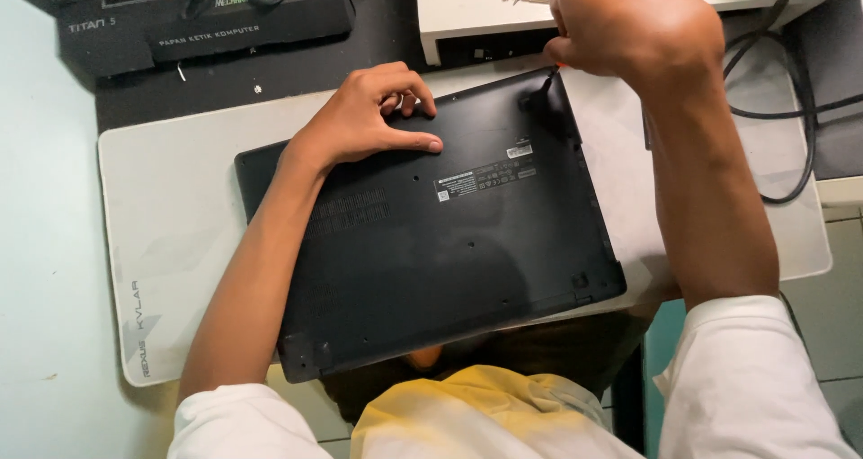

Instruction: The person uses a screwdriver to remove screws from the back cover of a black Lenovo laptop. They systematically unscrew fasteners around the perimeter and center of the device, placing the screws on the white desk mat.

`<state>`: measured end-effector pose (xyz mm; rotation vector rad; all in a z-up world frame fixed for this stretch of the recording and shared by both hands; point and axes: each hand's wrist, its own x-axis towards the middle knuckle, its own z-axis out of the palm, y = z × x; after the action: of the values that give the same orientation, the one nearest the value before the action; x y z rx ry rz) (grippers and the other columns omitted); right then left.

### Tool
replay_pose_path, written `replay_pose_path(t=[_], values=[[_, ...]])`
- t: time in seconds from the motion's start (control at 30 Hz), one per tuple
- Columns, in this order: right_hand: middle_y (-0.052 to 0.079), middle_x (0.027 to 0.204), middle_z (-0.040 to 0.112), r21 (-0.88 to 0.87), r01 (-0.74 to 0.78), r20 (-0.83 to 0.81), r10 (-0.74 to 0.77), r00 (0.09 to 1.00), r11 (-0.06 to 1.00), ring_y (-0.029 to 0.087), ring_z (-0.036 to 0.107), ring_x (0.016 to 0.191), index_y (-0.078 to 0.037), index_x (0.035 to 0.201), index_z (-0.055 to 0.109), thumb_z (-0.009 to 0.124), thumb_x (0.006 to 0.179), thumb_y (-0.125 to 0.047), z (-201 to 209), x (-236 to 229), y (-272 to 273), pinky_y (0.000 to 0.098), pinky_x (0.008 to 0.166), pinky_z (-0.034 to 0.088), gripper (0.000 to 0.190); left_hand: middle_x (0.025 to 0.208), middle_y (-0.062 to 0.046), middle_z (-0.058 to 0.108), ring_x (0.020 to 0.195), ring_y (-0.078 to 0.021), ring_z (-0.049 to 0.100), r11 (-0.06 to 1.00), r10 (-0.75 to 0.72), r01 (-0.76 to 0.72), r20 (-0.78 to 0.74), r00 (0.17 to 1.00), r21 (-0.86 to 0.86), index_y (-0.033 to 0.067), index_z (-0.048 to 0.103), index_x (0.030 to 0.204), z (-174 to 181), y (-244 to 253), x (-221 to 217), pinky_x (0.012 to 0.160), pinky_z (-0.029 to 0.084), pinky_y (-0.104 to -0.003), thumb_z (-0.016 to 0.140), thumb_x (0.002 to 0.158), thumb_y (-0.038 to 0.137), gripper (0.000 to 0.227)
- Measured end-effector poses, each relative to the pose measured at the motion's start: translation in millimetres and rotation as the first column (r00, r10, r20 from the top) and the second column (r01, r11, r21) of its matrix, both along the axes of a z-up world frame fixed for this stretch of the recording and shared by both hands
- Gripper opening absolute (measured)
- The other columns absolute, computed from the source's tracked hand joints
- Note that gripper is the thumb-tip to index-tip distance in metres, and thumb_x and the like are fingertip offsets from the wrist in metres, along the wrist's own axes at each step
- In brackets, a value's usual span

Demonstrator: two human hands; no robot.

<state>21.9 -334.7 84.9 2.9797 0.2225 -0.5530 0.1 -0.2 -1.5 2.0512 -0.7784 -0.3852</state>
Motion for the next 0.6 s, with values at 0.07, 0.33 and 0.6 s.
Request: replay_pose_path(t=[0.07, 0.33, 0.6], values=[[0.019, 0.081, 0.075, 0.015, -0.056, 0.028, 0.056, 0.998, 0.998, 0.043, 0.071, 0.069, 0.000, 0.095, 0.079, 0.080, 0.109, -0.032, -4.1, -1.9, -1.4, 0.0543, 0.060, 0.053, 0.034, 0.105, 0.005, 0.068, 0.092, -0.0105, 0.057, 1.000, -0.002, 0.002, 0.002, 1.000, -0.006, 0.0223, 0.083, 0.108, -0.3, -0.7, 0.1, 0.079, 0.045, -0.028, 0.112, 0.089, 0.031, 0.036], [0.007, 0.089, 0.082, -0.036, -0.322, 0.018, 0.323, 0.946, 0.946, 0.036, 0.076, 0.084, -0.018, 0.092, 0.078, 0.080, 0.107, -0.037, -4.4, 4.5, -17.7, 0.0495, 0.069, 0.054, 0.025, 0.105, 0.005, 0.066, 0.093, -0.0112, 0.056, 1.000, 0.004, -0.004, -0.027, 1.000, -0.017, 0.0233, 0.082, 0.107, -2.6, 2.5, -0.2, 0.082, 0.047, -0.027, 0.112, 0.089, 0.033, 0.036], [-0.001, 0.100, 0.085, 0.184, 0.094, -0.004, -0.095, 0.995, 0.978, 0.023, 0.072, 0.084, -0.021, 0.113, 0.089, 0.081, 0.120, -0.057, 55.8, -4.2, -74.9, 0.0447, 0.068, 0.044, 0.038, 0.109, 0.001, 0.066, 0.094, -0.0158, 0.061, 0.999, -0.029, 0.028, -0.021, 0.999, -0.035, 0.0172, 0.082, 0.114, -1.9, 3.7, 3.1, 0.082, 0.050, -0.031, 0.109, 0.092, 0.027, 0.036]])
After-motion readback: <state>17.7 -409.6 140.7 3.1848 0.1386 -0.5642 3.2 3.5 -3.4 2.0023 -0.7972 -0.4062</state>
